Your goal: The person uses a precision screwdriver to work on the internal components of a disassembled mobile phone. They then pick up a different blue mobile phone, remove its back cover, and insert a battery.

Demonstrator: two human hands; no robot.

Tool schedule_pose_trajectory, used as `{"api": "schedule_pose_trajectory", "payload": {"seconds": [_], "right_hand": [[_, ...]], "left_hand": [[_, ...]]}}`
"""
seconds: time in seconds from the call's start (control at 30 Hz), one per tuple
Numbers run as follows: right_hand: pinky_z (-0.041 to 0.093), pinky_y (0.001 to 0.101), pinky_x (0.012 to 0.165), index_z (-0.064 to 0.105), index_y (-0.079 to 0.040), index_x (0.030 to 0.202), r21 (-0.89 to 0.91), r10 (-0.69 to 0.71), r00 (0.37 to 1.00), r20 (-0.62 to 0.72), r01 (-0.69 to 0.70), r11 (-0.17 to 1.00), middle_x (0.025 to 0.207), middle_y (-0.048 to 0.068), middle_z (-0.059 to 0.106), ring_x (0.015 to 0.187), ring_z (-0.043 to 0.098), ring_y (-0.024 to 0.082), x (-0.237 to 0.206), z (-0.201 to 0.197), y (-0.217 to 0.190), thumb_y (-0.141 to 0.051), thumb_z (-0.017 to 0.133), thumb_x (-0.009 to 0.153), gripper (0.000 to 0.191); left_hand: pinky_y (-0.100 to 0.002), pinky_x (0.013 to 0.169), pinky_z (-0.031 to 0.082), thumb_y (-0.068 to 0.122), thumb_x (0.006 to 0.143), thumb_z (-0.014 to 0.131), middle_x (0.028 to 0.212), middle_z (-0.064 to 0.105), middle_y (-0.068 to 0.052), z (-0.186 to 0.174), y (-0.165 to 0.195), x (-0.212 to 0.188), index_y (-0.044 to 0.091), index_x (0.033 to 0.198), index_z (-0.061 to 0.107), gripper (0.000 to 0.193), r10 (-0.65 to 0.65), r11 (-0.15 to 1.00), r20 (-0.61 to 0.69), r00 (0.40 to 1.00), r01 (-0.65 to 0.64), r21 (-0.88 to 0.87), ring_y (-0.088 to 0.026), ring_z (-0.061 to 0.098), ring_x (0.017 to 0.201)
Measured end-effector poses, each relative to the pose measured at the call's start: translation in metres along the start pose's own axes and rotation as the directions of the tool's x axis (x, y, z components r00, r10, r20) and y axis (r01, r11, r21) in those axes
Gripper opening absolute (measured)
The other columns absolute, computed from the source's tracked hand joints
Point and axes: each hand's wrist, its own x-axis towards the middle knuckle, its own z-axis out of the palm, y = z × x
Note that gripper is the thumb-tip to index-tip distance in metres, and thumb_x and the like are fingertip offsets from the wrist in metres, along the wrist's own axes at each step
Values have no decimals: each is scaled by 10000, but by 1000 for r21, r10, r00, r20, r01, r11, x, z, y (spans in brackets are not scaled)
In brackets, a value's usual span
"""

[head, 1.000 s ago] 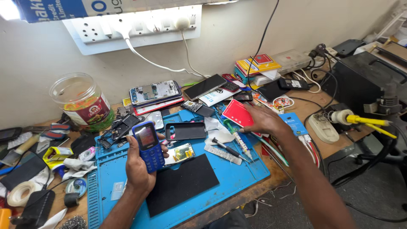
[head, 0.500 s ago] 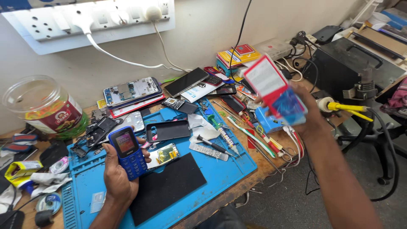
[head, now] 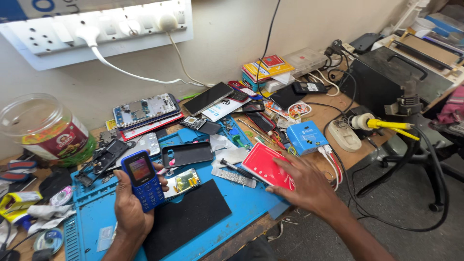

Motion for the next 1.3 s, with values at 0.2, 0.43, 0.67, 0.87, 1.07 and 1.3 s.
{"api": "schedule_pose_trajectory", "payload": {"seconds": [0.2, 0.43, 0.67, 0.87, 1.07, 1.3], "right_hand": [[558, 476, 878, 805, -96, 1013, 99, 180, 982, -53, -174, 980, 1023, 134, 758, 995, 699, 344, 107, 28, 33, -290, 671, 956, 242], [572, 487, 842, 811, -106, 974, -31, 178, 984, 2, -178, 984, 1000, 127, 753, 908, 723, 337, 155, 53, 52, -313, 694, 928, 241], [541, 466, 664, 775, -61, 1060, 189, 371, 908, 193, -405, 894, 873, 196, 719, 763, 687, 332, 144, 17, 80, -308, 689, 996, 269], [542, 237, 646, 711, 1, 1019, 799, 214, 917, 338, -400, 450, 837, 29, 762, 716, 681, 85, 133, 11, 94, -246, 602, 1012, 269], [507, 272, 670, 734, -6, 1070, 752, 265, 954, 138, -275, 599, 907, 58, 732, 744, 626, 78, 130, 13, 91, -257, 653, 1035, 266], [571, 494, 770, 796, -132, 955, -155, 180, 984, -5, -179, 972, 982, 90, 753, 872, 715, 337, 131, 7, 57, -306, 709, 918, 198]], "left_hand": [[-387, 730, 622, 545, 1089, 271, 1078, 685, -172, 0, -3, 1, 19, 1401, 516, 659, 33, 999, 18, 999, -32, -22, -212, 700, 864], [-383, 723, 632, 548, 1071, 270, 1064, 687, -173, -5, -4, 4, 17, 1327, 549, 652, 31, 1000, 33, 999, -31, 0, -207, 712, 860], [-394, 743, 644, 541, 1089, 254, 1078, 689, -188, -4, -6, 2, -4, 1250, 565, 647, 13, 1000, 30, 999, -13, 2, -220, 722, 883], [-408, 794, 630, 535, 1063, 250, 1110, 677, -190, 6, 3, 3, 44, 1390, 502, 642, -47, 990, -23, 999, 44, -133, -244, 716, 940], [-416, 801, 633, 539, 1064, 237, 1120, 676, -196, 5, 5, 5, 38, 1400, 492, 655, -35, 993, -28, 999, 31, -110, -262, 718, 961], [-413, 811, 629, 530, 1079, 234, 1117, 667, -193, 0, 0, 4, 40, 1421, 491, 651, -13, 995, 6, 1000, 14, -102, -255, 716, 970]]}}
